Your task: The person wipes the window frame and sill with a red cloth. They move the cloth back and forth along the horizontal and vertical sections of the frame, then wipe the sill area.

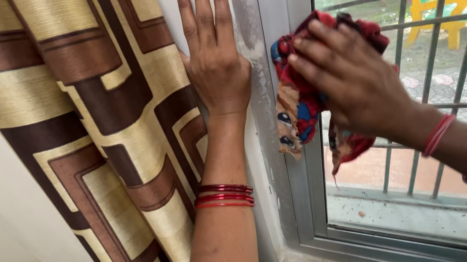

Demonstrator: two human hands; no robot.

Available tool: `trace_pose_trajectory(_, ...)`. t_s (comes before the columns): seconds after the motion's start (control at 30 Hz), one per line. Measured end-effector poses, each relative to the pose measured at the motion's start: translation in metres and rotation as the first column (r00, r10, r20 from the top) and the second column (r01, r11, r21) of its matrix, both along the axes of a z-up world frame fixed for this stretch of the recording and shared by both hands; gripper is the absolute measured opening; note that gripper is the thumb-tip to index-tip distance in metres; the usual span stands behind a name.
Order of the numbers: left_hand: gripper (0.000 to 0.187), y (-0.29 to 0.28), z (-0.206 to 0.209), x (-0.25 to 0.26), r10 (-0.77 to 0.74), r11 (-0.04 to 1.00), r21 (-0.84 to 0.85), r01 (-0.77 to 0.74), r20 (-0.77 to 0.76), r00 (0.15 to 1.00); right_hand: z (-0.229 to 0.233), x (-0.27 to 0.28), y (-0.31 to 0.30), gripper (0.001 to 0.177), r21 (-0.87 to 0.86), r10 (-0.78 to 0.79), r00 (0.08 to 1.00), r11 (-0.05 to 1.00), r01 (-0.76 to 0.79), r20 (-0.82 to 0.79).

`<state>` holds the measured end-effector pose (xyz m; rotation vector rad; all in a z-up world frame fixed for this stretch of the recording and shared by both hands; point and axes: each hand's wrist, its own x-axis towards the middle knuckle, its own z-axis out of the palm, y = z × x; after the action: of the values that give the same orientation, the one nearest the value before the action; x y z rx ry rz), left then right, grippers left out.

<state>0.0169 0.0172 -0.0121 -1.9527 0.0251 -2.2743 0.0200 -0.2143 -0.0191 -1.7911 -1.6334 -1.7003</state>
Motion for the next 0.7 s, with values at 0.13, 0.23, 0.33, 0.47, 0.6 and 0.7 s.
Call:
trace_pose_trajectory(0.13, 0.090, -0.002, -0.005, 0.000, 0.143, 0.988, -0.049, -0.145, -0.037, 0.989, 0.012, 0.038, -0.010, 0.058, 0.146, 0.040, 0.982, 0.989, -0.013, -0.183)
trace_pose_trajectory(0.23, 0.079, -0.017, -0.035, -0.015, 0.144, 0.986, -0.071, -0.153, -0.119, 0.982, -0.018, 0.047, -0.002, 0.068, 0.298, 0.090, 0.972, 0.954, -0.021, -0.219)
trace_pose_trajectory(0.33, 0.059, -0.047, -0.101, -0.045, -0.109, 0.992, -0.084, 0.091, -0.249, 0.962, -0.101, 0.019, 0.018, 0.075, 0.358, 0.135, 0.945, 0.934, -0.022, -0.296)
trace_pose_trajectory(0.47, 0.063, -0.082, -0.179, -0.068, -0.355, 0.924, -0.298, 0.240, -0.434, 0.828, -0.199, -0.019, 0.024, 0.082, 0.366, 0.131, 0.858, 0.928, 0.071, -0.498)
trace_pose_trajectory(0.6, 0.060, -0.093, -0.209, -0.080, -0.558, 0.785, -0.523, 0.332, -0.365, 0.745, -0.195, 0.000, 0.015, 0.081, 0.407, 0.213, 0.864, 0.913, -0.010, -0.456)
trace_pose_trajectory(0.7, 0.066, -0.101, -0.211, -0.080, -0.619, 0.711, -0.635, 0.303, -0.360, 0.698, -0.170, 0.026, 0.008, 0.074, 0.461, 0.252, 0.878, 0.886, -0.042, -0.406)
